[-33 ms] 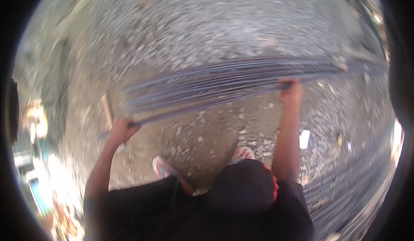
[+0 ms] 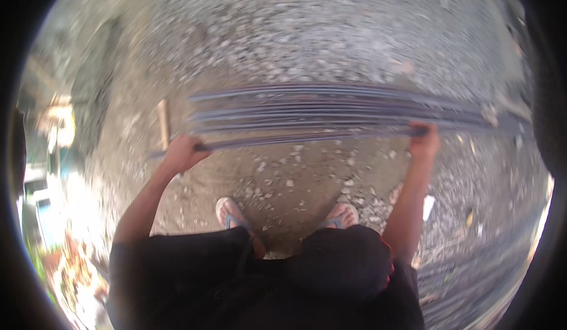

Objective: The person gathers and aligns several long metal rods on the ground. They then use a hammer to strike the rods, breaking them into shorter pieces. The person also briefly handles an angle grinder before returning to the rods.

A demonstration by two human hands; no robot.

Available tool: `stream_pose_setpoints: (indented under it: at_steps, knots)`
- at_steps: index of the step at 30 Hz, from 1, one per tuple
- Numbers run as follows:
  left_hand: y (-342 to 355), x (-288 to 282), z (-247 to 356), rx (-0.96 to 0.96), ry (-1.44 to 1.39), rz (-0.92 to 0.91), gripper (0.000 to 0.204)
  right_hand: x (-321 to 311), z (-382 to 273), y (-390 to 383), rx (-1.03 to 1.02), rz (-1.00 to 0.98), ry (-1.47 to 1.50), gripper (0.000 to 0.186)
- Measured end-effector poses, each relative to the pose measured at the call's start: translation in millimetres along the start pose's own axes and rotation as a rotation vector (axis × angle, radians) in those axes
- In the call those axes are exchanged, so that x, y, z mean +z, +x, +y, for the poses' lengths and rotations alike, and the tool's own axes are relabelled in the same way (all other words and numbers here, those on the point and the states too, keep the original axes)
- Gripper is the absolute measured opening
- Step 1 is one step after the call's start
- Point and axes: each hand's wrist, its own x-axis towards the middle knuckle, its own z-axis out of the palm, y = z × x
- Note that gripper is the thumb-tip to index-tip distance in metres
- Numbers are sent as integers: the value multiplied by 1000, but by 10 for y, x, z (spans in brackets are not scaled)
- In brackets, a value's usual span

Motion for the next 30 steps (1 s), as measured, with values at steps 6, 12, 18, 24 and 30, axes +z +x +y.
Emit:
stream_pose_setpoints:
  at_steps: [6, 12, 18, 24, 30]
  knots:
    - [148, -57, 88, -70, 38, -62, 79, -166, -97, 77, 30, 120, 47, 50]
    - [685, -314, -80, -31, 96, 64, 88, 380, -416, 291, 41, -46, 38, 54]
    - [1189, -6, -102, 105, 161, 359, 77, 858, -138, -275, -229, 155, -625, 74]
    - [1464, 35, -561, -38, 11, 731, 66, 752, 762, -1514, -405, -30, -801, 62]
    - [440, 358, -2415, -980, -62, 579, 51, 207, 840, -2385, -26, -224, -862, 56]
